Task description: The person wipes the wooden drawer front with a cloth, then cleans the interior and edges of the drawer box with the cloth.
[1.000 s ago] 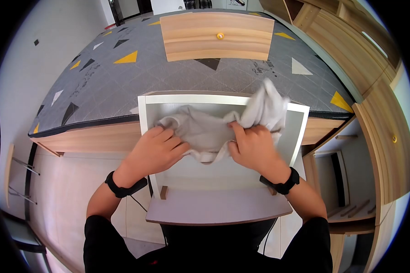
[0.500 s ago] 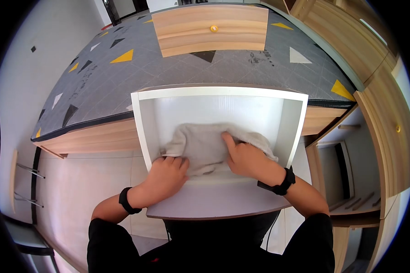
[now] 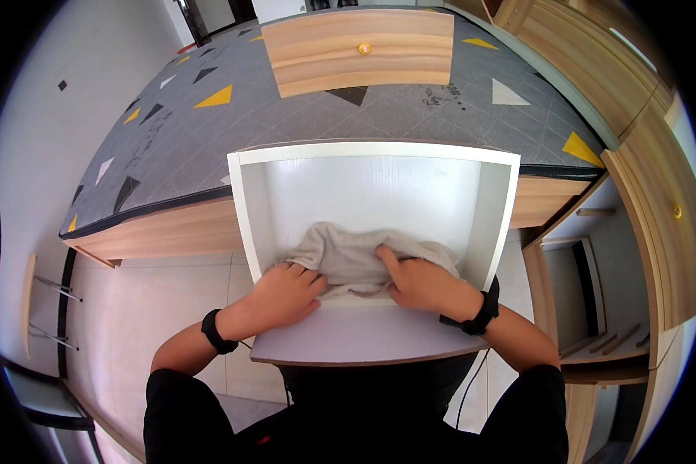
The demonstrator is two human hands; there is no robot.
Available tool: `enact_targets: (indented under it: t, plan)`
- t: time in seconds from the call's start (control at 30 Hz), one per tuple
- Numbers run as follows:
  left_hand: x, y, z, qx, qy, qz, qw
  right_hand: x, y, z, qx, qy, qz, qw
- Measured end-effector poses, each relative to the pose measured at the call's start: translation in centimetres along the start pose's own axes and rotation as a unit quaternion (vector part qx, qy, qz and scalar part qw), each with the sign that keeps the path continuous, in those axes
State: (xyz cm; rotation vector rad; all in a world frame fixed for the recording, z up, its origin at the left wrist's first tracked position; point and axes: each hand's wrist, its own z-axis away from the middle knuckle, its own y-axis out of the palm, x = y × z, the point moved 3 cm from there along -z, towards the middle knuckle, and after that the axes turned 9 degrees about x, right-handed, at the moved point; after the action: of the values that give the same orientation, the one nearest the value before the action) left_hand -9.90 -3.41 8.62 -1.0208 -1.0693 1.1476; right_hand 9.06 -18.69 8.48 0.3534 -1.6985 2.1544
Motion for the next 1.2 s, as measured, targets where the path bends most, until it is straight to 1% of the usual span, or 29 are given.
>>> enact_targets:
  t: [0.13, 0.2, 0.23, 0.3, 0.33, 0.47, 0.57, 0.63, 0.93, 1.13, 1.2]
  plan:
    - [-0.1, 0.2, 0.0, -0.01, 0.003, -0.018, 1.0, 0.4, 0.0, 0.1, 0.014, 0.015, 0.015, 1.0]
    - [-0.2, 0.0, -0.1, -0.008, -0.008, -0.028, 1.0, 0.1, 0.3, 0.1, -0.014, 0.012, 0.021, 1.0]
    - [-0.2, 0.0, 0.0, 0.0, -0.005, -0.021, 1.0, 0.1, 0.6, 0.1, -0.007, 0.014, 0.013, 1.0]
    - [-0.1, -0.1, 0.0, -0.025, -0.002, -0.004, 1.0, -0.1, 0.6, 0.0, -0.003, 0.015, 0.001, 1.0]
    - [-0.1, 0.0, 0.1, -0.02, 0.0, 0.001, 1.0, -0.1, 0.7, -0.1, -0.014, 0.009, 0.012, 1.0]
    - [-0.1, -0.1, 0.1, -0.026, 0.01, -0.003, 1.0, -0.2, 0.8, -0.1, -0.021, 0.007, 0.013, 1.0]
    - [-0.2, -0.3, 0.0, -0.023, 0.009, -0.002, 1.0, -0.1, 0.7, 0.0, -0.006, 0.021, 0.013, 1.0]
    - [-0.2, -0.4, 0.1, -0.018, 0.008, -0.001, 1.0, -0.1, 0.7, 0.0, -0.023, 0.01, 0.018, 1.0]
    - [-0.2, -0.5, 0.2, -0.026, 0.007, 0.003, 1.0, 0.1, 0.6, 0.0, -0.003, 0.028, 0.002, 1.0]
    - [-0.1, -1.4, 0.1, -0.044, 0.006, 0.009, 0.999, 0.2, -0.5, 0.6, -0.004, 0.032, -0.037, 0.999]
    - [-0.2, -2.1, -0.1, -0.109, -0.013, 0.006, 0.994, 0.1, -0.8, 0.7, -0.015, 0.031, -0.043, 0.999]
